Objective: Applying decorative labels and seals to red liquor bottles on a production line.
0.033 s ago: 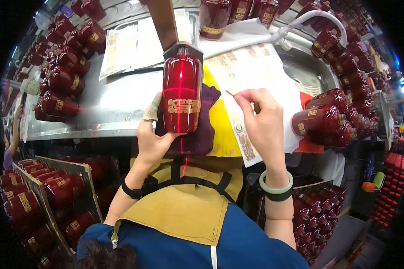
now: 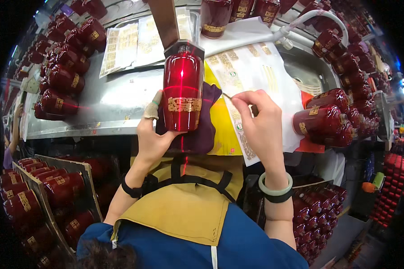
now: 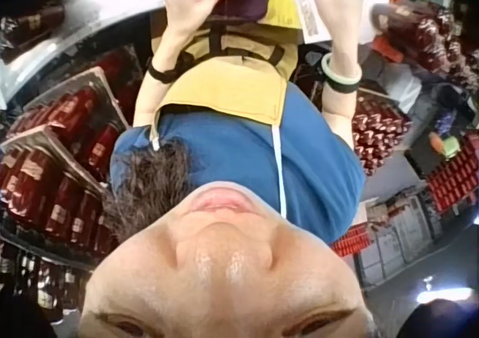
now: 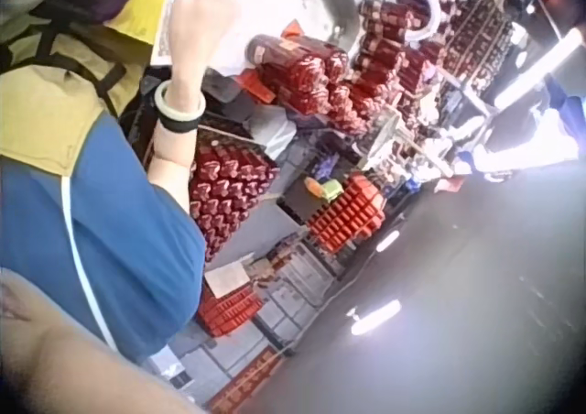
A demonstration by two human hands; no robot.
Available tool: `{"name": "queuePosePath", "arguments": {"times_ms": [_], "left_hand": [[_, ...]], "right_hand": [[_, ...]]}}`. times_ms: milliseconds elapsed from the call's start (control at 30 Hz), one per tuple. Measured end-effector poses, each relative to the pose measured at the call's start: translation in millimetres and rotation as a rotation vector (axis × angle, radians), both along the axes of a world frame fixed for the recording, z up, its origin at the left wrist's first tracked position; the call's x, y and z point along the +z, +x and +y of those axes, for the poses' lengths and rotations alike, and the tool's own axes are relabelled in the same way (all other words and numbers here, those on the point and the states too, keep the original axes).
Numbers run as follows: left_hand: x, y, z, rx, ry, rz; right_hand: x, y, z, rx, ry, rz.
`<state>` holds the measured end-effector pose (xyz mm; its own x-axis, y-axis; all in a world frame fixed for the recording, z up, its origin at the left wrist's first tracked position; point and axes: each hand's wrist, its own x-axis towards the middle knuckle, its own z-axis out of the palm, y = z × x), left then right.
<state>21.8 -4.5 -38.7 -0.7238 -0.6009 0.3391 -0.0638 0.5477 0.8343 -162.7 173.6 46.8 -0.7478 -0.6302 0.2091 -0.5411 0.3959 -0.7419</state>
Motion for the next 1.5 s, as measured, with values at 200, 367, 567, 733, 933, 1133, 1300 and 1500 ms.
{"name": "queuePosePath", "arguments": {"times_ms": [200, 367, 567, 733, 933, 1133, 1300, 1500], "left_hand": [[3, 1, 1, -0.021, 0.07, -0.014], [13, 20, -3, -0.15, 0.107, -0.079], [9, 26, 0, -0.208, 0.299, 0.035], [10, 17, 12, -0.163, 0.446, 0.083], [12, 12, 19, -0.142, 0.44, 0.077], [7, 13, 20, -0.15, 0.555, 0.103], [6, 11, 22, -0.138, 0.523, 0.115], [9, 11, 21, -0.142, 0.585, 0.129]], "right_hand": [[2, 41, -7, 0.179, 0.047, -0.117], [-6, 63, -20, 0.255, -0.017, -0.169], [-14, 73, -31, 0.205, 0.007, -0.236], [-15, 76, -35, 0.181, -0.013, -0.258], [-20, 74, -30, 0.159, -0.029, -0.233], [-25, 68, -22, 0.089, 0.007, -0.295], [-28, 68, -22, 0.086, -0.009, -0.307], [-29, 67, -23, 0.078, -0.008, -0.294]]}}
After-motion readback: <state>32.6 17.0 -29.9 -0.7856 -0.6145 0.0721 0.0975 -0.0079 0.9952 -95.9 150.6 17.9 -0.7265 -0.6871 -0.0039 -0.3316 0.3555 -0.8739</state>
